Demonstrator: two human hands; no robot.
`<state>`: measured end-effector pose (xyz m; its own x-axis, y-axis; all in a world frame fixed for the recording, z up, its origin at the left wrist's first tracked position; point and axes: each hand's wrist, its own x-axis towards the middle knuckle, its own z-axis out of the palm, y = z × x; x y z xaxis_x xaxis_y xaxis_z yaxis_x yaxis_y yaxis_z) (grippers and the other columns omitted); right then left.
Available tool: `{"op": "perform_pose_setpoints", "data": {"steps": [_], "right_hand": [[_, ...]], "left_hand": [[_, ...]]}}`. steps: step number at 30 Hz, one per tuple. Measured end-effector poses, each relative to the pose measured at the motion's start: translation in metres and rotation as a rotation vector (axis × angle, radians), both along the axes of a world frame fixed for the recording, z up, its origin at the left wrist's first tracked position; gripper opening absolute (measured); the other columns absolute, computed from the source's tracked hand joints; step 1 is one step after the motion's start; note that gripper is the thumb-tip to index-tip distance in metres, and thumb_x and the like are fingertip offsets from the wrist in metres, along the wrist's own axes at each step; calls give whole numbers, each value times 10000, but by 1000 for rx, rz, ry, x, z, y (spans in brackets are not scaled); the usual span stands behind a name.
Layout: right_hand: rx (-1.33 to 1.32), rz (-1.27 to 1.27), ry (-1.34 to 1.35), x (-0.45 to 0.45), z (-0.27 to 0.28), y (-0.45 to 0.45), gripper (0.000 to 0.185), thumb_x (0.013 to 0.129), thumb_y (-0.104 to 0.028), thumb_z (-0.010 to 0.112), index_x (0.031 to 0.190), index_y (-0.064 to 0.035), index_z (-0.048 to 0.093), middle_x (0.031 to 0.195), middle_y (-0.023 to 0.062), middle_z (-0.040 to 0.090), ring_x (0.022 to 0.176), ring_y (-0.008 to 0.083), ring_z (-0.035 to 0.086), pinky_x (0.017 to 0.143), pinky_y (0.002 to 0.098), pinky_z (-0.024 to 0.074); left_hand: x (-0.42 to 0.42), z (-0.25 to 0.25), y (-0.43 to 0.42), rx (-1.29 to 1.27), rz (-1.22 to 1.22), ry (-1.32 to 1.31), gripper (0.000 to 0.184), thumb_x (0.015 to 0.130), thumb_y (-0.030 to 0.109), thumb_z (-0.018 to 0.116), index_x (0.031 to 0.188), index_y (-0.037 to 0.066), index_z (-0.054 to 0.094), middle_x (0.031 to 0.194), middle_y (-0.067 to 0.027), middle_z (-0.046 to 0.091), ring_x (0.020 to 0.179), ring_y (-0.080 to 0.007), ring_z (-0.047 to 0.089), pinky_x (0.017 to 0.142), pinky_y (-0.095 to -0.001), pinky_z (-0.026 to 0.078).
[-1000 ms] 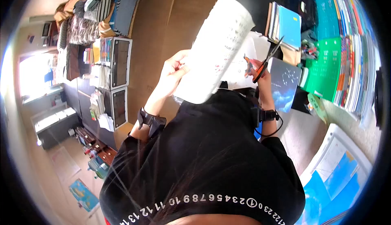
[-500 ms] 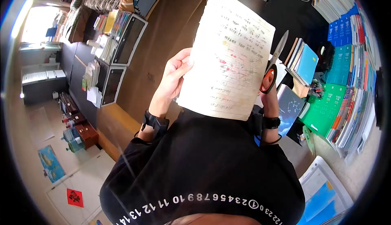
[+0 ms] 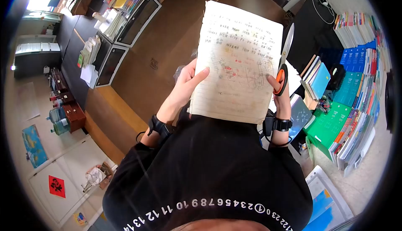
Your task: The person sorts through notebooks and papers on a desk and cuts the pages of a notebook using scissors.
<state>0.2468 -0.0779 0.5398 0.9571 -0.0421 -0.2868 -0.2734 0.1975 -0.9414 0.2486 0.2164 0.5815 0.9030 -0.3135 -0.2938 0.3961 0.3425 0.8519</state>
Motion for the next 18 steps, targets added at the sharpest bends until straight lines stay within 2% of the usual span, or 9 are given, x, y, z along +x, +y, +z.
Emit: {"op": "perform_pose_setpoints", "data": {"steps": [3, 7, 8, 11, 12, 13, 15, 17, 18], "right_hand": [[-38, 2, 52, -2, -3, 8, 522, 784, -115, 743, 1226, 38, 513, 1094, 121, 629, 973, 189, 608, 910, 311, 453], [285, -52, 134, -5, -6, 22, 585, 779, -86, 740, 1277, 50, 465, 1175, 198, 609, 1040, 262, 625, 914, 361, 500], [354, -17, 90, -5, -14, 25, 591, 796, -130, 722, 1299, 40, 463, 1209, 203, 600, 1057, 277, 625, 898, 371, 516], [762, 50, 352, -12, -7, 44, 582, 830, -211, 682, 1314, 31, 467, 1223, 188, 601, 1058, 278, 627, 907, 371, 510], [771, 8, 319, -18, -7, 59, 588, 864, -323, 623, 1312, 30, 479, 1233, 182, 602, 1069, 278, 623, 912, 375, 506], [825, 46, 344, -23, -4, 70, 588, 871, -336, 608, 1308, 36, 480, 1226, 189, 605, 1057, 278, 629, 907, 374, 509], [935, 126, 392, -27, 0, 86, 593, 885, -363, 580, 1301, 48, 482, 1213, 202, 609, 1033, 279, 639, 898, 372, 515], [955, 224, 389, -28, -34, 89, 603, 890, -377, 566, 1298, 58, 482, 1208, 213, 610, 1006, 289, 650, 888, 376, 522], [965, 274, 396, -31, -58, 90, 608, 892, -384, 559, 1297, 63, 482, 1205, 218, 610, 992, 293, 656, 883, 378, 525]], "left_hand": [[-9, 0, 15, -21, 1, -33, 432, 985, 230, 513, 1322, -31, 440, 1214, -76, 594, 1075, -107, 554, 929, -270, 436], [-15, 6, 18, -16, 30, -157, 492, 1006, 349, 447, 1310, -38, 443, 1194, -73, 603, 1077, -112, 554, 930, -263, 430], [-14, 8, 21, -14, 34, -195, 501, 1016, 377, 415, 1291, -40, 458, 1184, -64, 606, 1084, -107, 543, 935, -254, 415], [-2, 12, 38, -53, -144, -210, 532, 1015, 424, 387, 1247, -45, 483, 1136, -62, 621, 1062, -111, 554, 899, -251, 439], [8, 25, 39, -101, -202, -300, 507, 1010, 421, 407, 1213, -34, 503, 1079, -62, 631, 1044, -111, 563, 857, -257, 466], [16, 26, 40, -32, -186, -298, 448, 1001, 383, 453, 1195, -14, 526, 1100, -78, 620, 1036, -119, 574, 838, -277, 489], [35, 28, 39, -2, -64, -365, 388, 991, 288, 496, 1270, 18, 501, 1160, -54, 597, 1004, -108, 568, 856, -248, 451], [68, 14, 31, -91, 241, -535, 442, 983, 247, 519, 1351, 36, 392, 1280, -70, 522, 1127, -136, 529, 923, -282, 450], [84, 6, 37, -111, 259, -528, 535, 974, 218, 531, 1413, 42, 280, 1379, -100, 443, 1222, -162, 476, 980, -315, 436]]}}
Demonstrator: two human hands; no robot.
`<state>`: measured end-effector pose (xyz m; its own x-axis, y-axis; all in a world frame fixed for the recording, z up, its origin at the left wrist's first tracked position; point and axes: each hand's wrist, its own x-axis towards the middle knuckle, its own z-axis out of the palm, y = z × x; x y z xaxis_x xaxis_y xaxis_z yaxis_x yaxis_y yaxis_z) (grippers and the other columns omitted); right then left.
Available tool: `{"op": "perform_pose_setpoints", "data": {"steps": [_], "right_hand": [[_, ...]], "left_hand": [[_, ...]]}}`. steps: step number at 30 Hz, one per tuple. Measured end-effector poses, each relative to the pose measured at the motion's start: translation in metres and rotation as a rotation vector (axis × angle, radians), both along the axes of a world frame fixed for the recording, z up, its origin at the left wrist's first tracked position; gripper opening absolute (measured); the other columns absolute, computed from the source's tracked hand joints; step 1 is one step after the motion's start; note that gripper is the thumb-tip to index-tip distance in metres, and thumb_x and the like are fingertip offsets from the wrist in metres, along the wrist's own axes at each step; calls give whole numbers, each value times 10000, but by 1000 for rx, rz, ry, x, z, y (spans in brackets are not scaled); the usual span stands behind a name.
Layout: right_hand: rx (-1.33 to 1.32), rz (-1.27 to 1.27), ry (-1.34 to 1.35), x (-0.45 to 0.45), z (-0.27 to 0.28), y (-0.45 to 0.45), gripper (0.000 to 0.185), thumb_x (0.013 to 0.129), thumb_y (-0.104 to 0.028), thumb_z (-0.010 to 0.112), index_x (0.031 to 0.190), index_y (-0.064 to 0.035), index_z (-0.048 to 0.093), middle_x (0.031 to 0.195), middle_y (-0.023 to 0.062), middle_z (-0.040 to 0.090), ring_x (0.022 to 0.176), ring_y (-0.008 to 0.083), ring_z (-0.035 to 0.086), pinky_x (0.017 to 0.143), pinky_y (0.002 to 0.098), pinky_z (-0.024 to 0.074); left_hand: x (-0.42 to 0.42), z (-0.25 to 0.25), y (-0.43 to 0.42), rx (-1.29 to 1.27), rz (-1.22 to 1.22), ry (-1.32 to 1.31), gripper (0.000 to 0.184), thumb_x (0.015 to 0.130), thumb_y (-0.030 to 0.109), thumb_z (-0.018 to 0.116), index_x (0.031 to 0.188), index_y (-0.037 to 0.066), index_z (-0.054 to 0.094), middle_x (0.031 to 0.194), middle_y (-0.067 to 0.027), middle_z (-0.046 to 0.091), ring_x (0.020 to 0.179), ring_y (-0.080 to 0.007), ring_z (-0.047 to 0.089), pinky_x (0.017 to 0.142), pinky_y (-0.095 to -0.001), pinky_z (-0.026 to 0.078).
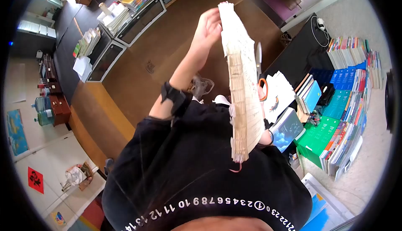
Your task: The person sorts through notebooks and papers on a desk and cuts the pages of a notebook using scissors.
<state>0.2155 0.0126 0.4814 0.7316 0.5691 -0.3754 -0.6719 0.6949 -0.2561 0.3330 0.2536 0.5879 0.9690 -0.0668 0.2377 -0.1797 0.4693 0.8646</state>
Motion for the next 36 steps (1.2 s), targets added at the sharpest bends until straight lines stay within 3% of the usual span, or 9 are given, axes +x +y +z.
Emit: {"op": "perform_pose_setpoints", "data": {"steps": [1, 3, 6, 10, 13, 20, 26, 33, 36], "right_hand": [[143, 34, 7, -3, -18, 1, 604, 888, -364, 573, 1298, 70, 482, 1209, 227, 605, 977, 309, 662, 882, 396, 528], [-66, -2, 34, -12, 9, 29, 433, 926, -379, 528, 1105, 8, 610, 923, 129, 664, 732, 267, 663, 707, 387, 582], [-87, -53, 79, -25, 31, 55, 362, 934, -311, 548, 1105, 5, 597, 919, 113, 649, 846, 246, 649, 836, 402, 551], [98, 43, -32, -30, 26, 62, 447, 897, -346, 589, 1182, -2, 570, 1039, 155, 643, 967, 244, 642, 868, 390, 530], [57, 42, -37, -29, 25, 63, 436, 898, -355, 589, 1158, -5, 578, 1014, 146, 644, 943, 232, 638, 850, 376, 524], [-152, 10, -119, -33, 26, 59, 415, 901, -376, 588, 1102, -12, 595, 957, 126, 647, 888, 205, 630, 808, 345, 510], [-537, -63, -343, -25, 29, 50, 405, 904, -394, 587, 1054, -19, 609, 908, 108, 649, 840, 182, 624, 773, 317, 498], [-1370, -241, -826, -6, 58, 30, 401, 908, -415, 586, 999, -26, 627, 851, 87, 652, 784, 155, 616, 731, 286, 484], [-1495, -309, -836, -7, 94, 28, 275, 972, -280, 509, 968, -18, 595, 689, 21, 560, 631, 91, 547, 581, 240, 417]], "left_hand": [[11, -4, 4, -29, -34, -100, 618, 952, 305, 558, 1427, 43, 262, 1431, -127, 393, 1242, -184, 468, 1000, -325, 427], [7, 15, 7, -137, -131, -158, 707, 895, 422, 610, 1387, -5, 337, 1406, -167, 426, 1261, -204, 463, 1022, -333, 416], [13, 14, 26, -52, -349, -256, 734, 835, 534, 642, 1257, -45, 482, 1244, -172, 568, 1168, -210, 557, 971, -333, 467], [7, -10, 45, -46, -295, -33, 572, 829, 451, 702, 1091, -42, 581, 955, -97, 677, 850, -143, 671, 805, -280, 540], [-8, -9, 49, 12, -226, 53, 513, 831, 399, 714, 1096, -28, 609, 992, -53, 660, 888, -96, 606, 837, -242, 455], [-42, 2, 71, -149, -76, 88, 373, 842, 275, 705, 1033, -34, 621, 927, -60, 662, 817, -104, 619, 754, -235, 480], [-83, 31, 101, -129, 143, 40, 242, 808, 181, 732, 916, -13, 634, 847, -46, 651, 745, -88, 601, 669, -225, 471], [-121, 35, 136, 85, 404, -4, 203, 789, 137, 760, 768, 25, 593, 728, 16, 578, 651, -42, 512, 584, -200, 397], [-138, 46, 149, 165, 455, -27, 213, 794, 145, 762, 749, 33, 587, 712, 28, 564, 639, -34, 488, 579, -194, 383]]}}
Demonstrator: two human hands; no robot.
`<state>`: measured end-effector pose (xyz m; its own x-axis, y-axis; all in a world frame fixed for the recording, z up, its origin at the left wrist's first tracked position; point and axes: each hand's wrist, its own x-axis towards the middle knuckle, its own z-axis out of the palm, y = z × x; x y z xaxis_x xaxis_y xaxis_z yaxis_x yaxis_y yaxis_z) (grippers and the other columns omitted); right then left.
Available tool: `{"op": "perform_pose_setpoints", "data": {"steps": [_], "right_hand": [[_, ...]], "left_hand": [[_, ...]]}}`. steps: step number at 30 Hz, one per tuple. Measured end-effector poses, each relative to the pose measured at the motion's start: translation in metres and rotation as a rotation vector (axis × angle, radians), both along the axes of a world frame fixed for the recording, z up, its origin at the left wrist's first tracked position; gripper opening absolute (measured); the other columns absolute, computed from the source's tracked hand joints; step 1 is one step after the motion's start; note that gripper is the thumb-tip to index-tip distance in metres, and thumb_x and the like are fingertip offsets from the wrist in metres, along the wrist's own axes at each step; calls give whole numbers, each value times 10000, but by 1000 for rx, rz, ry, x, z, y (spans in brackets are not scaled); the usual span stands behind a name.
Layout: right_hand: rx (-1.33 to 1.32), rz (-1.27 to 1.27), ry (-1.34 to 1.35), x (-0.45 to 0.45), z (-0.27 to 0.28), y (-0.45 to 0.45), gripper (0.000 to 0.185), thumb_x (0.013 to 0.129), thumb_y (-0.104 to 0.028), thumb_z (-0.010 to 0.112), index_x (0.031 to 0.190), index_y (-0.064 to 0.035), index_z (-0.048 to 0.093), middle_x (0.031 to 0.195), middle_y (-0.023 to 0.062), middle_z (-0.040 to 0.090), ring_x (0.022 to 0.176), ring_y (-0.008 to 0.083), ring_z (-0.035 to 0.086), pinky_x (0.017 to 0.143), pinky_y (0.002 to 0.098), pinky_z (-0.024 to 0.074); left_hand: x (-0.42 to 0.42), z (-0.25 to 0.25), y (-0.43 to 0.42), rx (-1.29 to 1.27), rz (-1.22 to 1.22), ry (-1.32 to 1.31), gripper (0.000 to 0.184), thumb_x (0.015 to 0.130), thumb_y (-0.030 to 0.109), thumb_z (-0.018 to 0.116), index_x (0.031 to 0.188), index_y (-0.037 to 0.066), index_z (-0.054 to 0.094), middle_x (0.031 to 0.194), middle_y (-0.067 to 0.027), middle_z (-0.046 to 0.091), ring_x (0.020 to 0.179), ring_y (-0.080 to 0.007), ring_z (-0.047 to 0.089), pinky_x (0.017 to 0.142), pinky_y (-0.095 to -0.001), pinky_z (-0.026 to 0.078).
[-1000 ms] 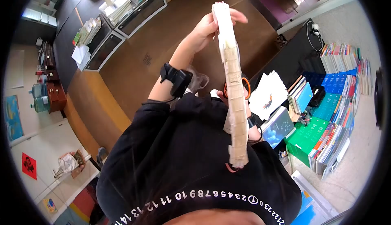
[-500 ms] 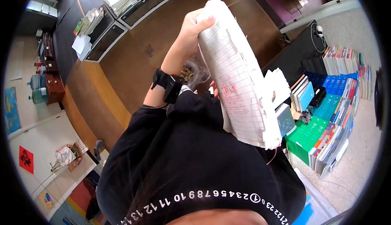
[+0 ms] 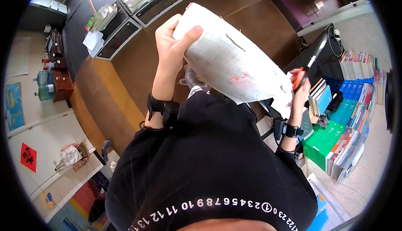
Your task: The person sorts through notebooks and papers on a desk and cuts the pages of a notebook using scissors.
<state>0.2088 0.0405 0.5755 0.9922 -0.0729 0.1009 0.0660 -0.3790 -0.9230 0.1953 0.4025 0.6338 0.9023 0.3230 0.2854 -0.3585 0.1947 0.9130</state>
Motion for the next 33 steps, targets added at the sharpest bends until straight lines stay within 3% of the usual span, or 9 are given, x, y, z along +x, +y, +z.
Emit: {"op": "perform_pose_setpoints", "data": {"steps": [3, 7, 10, 16, 20, 24, 27, 28, 33], "right_hand": [[-25, -38, -152, -14, 24, 6, 275, 961, -288, 533, 961, -20, 596, 667, 9, 554, 550, 86, 544, 514, 227, 409], [-313, -130, -247, -30, 56, 30, 195, 813, -99, 689, 992, -31, 652, 730, 30, 597, 768, 157, 569, 700, 294, 443], [-502, -50, -451, -39, 60, 53, 215, 759, -40, 714, 969, -43, 667, 767, 35, 635, 794, 180, 545, 719, 306, 438], [-142, 220, -176, -63, 25, 96, 275, 740, 53, 605, 1010, 1, 607, 931, 110, 663, 853, 222, 573, 796, 321, 460], [-38, 314, -95, -61, 12, 116, 255, 788, 89, 549, 1030, 6, 539, 908, 141, 656, 863, 194, 701, 697, 277, 513], [-187, 409, 22, -51, -18, 114, 295, 774, 13, 608, 1040, -26, 487, 844, 187, 590, 769, 363, 631, 667, 344, 496], [-437, 543, 36, -41, -18, 110, 319, 765, -40, 637, 1044, -21, 485, 834, 182, 580, 763, 357, 610, 675, 384, 483], [-563, 544, -6, -37, -16, 110, 448, 714, -162, 760, 1037, -11, 489, 823, 164, 571, 775, 343, 586, 677, 400, 465], [-613, 649, 195, -16, -15, 94, 702, 560, -343, 905, 1015, -8, 487, 800, 126, 566, 761, 304, 583, 663, 365, 463]], "left_hand": [[-16, 8, 9, 92, 35, 7, 232, 783, 163, 776, 732, 40, 586, 702, 34, 552, 627, -26, 464, 559, -192, 367], [-34, 12, 16, 233, 120, -1, 235, 771, 160, 789, 731, 34, 595, 689, 46, 541, 617, -20, 450, 542, -190, 353], [-45, 9, 20, 240, 171, 8, 223, 769, 143, 791, 747, 24, 604, 692, 47, 547, 620, -19, 451, 545, -189, 354], [-68, -11, 18, 209, 309, 22, 206, 785, 129, 780, 795, 14, 609, 727, 29, 579, 650, -31, 480, 581, -194, 390], [-84, -38, 19, 282, 456, 67, 198, 800, 130, 772, 824, 9, 617, 752, 21, 597, 680, -42, 502, 627, -199, 410], [-103, -58, 19, 243, 494, 194, 180, 873, 145, 689, 939, -13, 634, 907, -33, 656, 810, -79, 565, 750, -225, 435], [-112, -64, 19, 197, 548, 258, 185, 869, 141, 692, 948, -17, 635, 922, -40, 662, 825, -85, 578, 758, -227, 437], [-114, -66, 20, 190, 565, 273, 187, 869, 143, 694, 950, -16, 636, 925, -40, 663, 828, -85, 580, 758, -227, 437], [-122, -83, 11, 160, 640, 365, 155, 859, 127, 708, 916, 1, 636, 899, -32, 660, 803, -73, 568, 743, -222, 431]]}}
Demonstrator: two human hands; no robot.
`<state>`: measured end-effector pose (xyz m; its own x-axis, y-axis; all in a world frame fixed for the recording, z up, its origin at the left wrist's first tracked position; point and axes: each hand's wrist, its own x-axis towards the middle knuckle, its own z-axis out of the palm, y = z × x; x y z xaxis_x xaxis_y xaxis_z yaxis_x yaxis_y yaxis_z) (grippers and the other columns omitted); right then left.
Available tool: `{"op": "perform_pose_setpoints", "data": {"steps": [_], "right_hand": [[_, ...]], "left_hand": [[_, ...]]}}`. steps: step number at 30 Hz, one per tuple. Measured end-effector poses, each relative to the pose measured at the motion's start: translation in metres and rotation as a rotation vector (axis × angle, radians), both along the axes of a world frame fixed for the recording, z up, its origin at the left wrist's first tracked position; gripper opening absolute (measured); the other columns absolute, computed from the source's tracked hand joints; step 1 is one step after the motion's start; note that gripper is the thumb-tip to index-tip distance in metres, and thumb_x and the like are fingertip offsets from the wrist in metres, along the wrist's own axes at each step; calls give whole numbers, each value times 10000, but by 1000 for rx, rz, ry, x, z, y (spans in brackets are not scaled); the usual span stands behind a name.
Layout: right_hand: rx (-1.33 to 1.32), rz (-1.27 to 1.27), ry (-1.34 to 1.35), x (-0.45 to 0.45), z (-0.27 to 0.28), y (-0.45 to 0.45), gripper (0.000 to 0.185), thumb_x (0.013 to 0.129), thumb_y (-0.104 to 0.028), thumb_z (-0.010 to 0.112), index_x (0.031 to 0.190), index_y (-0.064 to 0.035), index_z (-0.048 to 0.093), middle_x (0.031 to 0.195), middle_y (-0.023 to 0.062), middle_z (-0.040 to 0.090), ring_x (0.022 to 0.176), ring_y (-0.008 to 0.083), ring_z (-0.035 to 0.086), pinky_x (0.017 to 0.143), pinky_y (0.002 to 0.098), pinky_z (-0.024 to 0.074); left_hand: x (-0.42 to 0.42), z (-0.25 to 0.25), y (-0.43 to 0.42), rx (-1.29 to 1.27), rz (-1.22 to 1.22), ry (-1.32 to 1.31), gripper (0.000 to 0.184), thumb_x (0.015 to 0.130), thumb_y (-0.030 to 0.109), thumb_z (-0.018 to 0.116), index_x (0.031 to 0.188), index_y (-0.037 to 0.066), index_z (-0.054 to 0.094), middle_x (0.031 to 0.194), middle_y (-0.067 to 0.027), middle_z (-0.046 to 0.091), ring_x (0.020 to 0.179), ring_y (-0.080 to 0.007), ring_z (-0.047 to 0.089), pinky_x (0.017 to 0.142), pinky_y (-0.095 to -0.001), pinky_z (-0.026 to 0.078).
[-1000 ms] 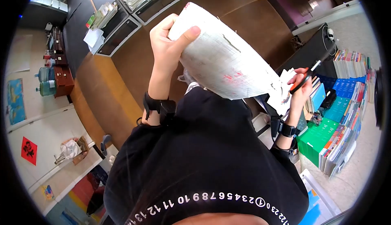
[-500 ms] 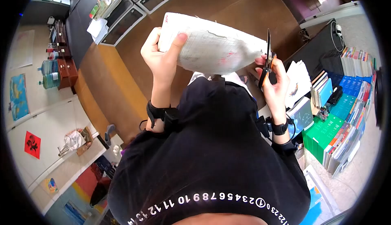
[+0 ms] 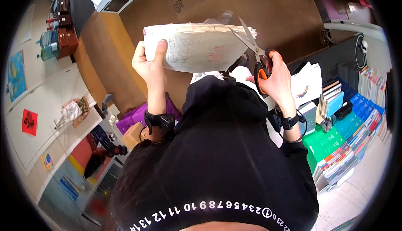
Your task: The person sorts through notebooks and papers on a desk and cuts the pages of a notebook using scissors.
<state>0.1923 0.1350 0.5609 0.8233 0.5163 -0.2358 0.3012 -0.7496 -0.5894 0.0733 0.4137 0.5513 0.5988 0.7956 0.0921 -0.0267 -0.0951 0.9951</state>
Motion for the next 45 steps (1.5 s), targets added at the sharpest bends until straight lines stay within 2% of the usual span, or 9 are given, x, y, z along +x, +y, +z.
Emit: {"op": "perform_pose_setpoints", "data": {"steps": [11, 14, 19, 26, 32, 34, 36, 41, 45], "right_hand": [[318, 36, 682, 6, -81, -21, 546, 790, -437, 735, 1031, -7, 501, 799, 142, 606, 769, 275, 628, 690, 350, 469], [271, -34, 947, 3, -122, -26, 536, 806, -439, 724, 1000, 10, 507, 804, 140, 607, 779, 242, 622, 696, 340, 468], [193, -81, 926, -5, -155, -37, 512, 809, -441, 723, 935, 3, 502, 782, 152, 616, 771, 261, 631, 713, 354, 483], [-26, -7, 660, -15, -186, -48, 587, 751, -492, 762, 918, -21, 454, 720, 142, 606, 673, 300, 637, 623, 374, 498], [-8, -114, 885, -44, -233, -44, 552, 759, -446, 769, 926, -24, 453, 751, 172, 614, 692, 351, 629, 624, 398, 492], [-63, -103, 881, -54, -249, -35, 575, 770, -471, 744, 952, -9, 456, 735, 185, 617, 698, 381, 633, 634, 429, 495], [-138, -128, 813, -63, -262, -24, 491, 781, -382, 764, 898, -14, 461, 700, 126, 576, 616, 283, 578, 594, 370, 472], [-274, -157, 810, -81, -298, -7, 531, 813, -462, 702, 896, -2, 452, 722, 184, 592, 667, 362, 609, 619, 421, 477], [-304, -161, 779, -92, -330, 4, 512, 835, -385, 653, 1054, 37, 462, 800, 252, 624, 782, 454, 617, 700, 489, 494]], "left_hand": [[15, -53, -112, 96, 407, 231, 144, 870, 111, 707, 829, 26, 598, 807, 3, 621, 708, -43, 511, 647, -202, 414], [23, -73, -135, -51, 456, 253, 171, 852, 97, 724, 894, -13, 600, 866, -45, 657, 793, -79, 568, 727, -237, 466], [23, -123, -168, -244, 381, 293, 273, 853, 65, 705, 1081, -54, 612, 1049, -98, 660, 933, -133, 609, 835, -283, 481], [2, -192, -192, -584, 473, 526, 279, 854, 61, 692, 1100, -41, 610, 1056, -75, 661, 925, -139, 617, 825, -287, 473], [2, -265, -215, -424, 402, 629, 223, 843, 121, 725, 946, -65, 659, 853, -52, 688, 740, -86, 594, 672, -248, 483], [3, -287, -218, -387, 316, 699, 210, 853, 105, 717, 974, -55, 653, 877, -42, 673, 754, -71, 583, 677, -228, 472], [3, -312, -215, -274, 281, 711, 209, 847, 101, 722, 956, -61, 650, 828, -32, 676, 743, -61, 578, 654, -227, 472], [-17, -365, -207, -188, 190, 828, 223, 829, 66, 714, 1002, -56, 644, 865, -45, 694, 743, -48, 575, 646, -232, 483], [-8, -395, -205, -8, 260, 716, 141, 803, 65, 706, 896, -21, 646, 707, -113, 618, 583, -214, 591, 575, -312, 475]]}}
